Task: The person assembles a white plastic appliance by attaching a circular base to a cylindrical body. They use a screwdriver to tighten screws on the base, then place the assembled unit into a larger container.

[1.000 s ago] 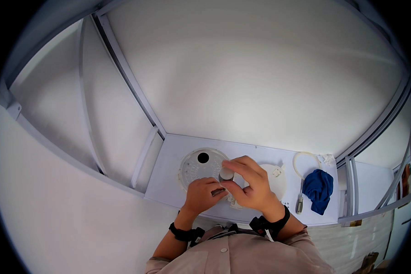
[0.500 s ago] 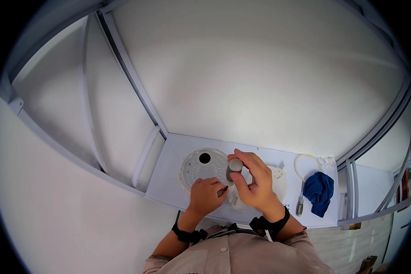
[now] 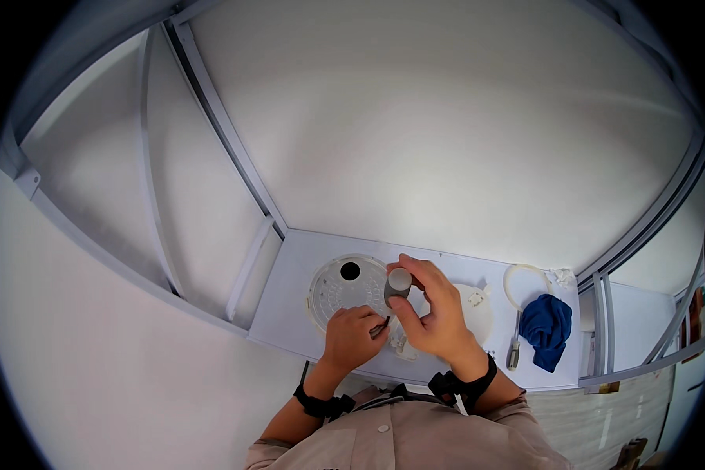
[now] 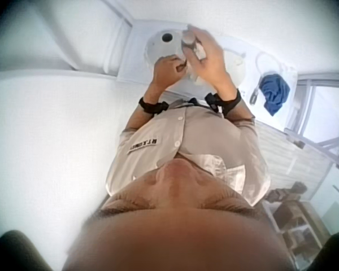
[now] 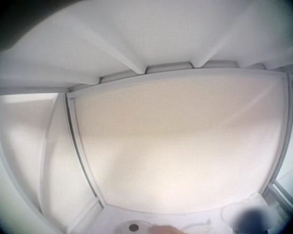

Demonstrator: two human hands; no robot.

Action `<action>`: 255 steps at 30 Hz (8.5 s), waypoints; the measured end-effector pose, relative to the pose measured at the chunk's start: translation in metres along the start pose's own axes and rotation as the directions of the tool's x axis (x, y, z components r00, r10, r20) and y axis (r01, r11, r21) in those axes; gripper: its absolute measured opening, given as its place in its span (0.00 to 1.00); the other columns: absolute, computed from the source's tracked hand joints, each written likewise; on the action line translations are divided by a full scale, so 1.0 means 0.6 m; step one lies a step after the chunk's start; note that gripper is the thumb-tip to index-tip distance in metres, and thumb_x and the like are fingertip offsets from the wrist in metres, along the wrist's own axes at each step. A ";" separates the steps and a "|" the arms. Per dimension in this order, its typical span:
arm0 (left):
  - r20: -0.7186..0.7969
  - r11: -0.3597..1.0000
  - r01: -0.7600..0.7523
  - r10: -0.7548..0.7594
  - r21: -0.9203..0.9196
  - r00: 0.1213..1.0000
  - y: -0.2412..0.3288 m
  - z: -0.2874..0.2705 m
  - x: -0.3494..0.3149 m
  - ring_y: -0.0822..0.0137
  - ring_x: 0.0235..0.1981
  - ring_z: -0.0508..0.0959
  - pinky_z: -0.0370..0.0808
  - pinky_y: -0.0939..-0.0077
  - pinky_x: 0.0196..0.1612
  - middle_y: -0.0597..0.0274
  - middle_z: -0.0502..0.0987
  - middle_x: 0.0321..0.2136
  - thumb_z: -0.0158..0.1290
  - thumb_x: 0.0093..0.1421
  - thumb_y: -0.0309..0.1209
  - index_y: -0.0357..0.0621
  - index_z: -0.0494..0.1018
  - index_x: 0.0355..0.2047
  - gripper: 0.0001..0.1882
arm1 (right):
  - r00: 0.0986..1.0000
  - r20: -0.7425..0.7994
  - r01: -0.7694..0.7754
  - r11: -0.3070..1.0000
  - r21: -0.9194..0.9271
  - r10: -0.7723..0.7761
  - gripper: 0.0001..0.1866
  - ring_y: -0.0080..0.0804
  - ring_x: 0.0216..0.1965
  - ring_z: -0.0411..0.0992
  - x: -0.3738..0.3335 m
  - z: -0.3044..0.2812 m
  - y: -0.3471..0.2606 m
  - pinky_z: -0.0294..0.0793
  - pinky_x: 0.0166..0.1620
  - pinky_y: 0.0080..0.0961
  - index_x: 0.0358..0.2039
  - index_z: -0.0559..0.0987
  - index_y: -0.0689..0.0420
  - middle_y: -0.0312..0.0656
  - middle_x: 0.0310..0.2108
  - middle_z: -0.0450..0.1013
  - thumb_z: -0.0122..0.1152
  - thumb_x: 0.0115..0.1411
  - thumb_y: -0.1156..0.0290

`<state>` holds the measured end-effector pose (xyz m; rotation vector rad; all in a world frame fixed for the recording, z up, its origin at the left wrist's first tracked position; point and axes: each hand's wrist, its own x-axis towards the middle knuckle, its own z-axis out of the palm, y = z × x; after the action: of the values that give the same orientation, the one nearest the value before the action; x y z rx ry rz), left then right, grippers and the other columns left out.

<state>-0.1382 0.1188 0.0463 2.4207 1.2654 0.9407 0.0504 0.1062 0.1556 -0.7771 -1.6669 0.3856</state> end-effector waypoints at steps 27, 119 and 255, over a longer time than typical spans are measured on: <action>-0.003 0.997 -0.039 0.039 -0.068 0.999 -0.005 -0.011 -0.002 0.57 0.33 0.83 0.76 0.60 0.37 0.65 0.83 0.33 0.70 0.52 0.32 0.47 0.85 0.34 0.09 | 0.997 0.049 0.054 0.998 -0.029 -0.052 0.26 0.48 0.46 0.79 -0.012 -0.022 0.016 0.82 0.46 0.35 0.58 0.82 0.61 0.50 0.55 0.76 0.70 0.56 0.83; 0.073 0.830 -0.140 0.212 -0.540 0.975 0.055 -0.040 0.044 0.47 0.45 0.85 0.82 0.58 0.48 0.52 0.86 0.47 0.70 0.59 0.33 0.43 0.83 0.50 0.19 | 0.921 0.386 0.168 0.845 -0.507 0.048 0.24 0.48 0.40 0.77 -0.013 -0.106 -0.111 0.80 0.40 0.37 0.56 0.79 0.59 0.48 0.47 0.76 0.70 0.60 0.70; 0.169 0.904 0.266 -0.220 -0.335 0.961 0.132 0.132 0.036 0.55 0.28 0.83 0.80 0.61 0.35 0.53 0.81 0.26 0.64 0.65 0.32 0.27 0.74 0.59 0.27 | 0.665 -0.494 -0.746 0.528 -0.406 0.560 0.11 0.41 0.23 0.81 -0.308 -0.215 0.070 0.78 0.30 0.34 0.41 0.78 0.59 0.47 0.22 0.80 0.69 0.59 0.73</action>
<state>-0.0274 0.0949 0.0339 1.9595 1.1978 0.8432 0.2004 -0.0085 0.0254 -1.8853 -1.1096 0.2422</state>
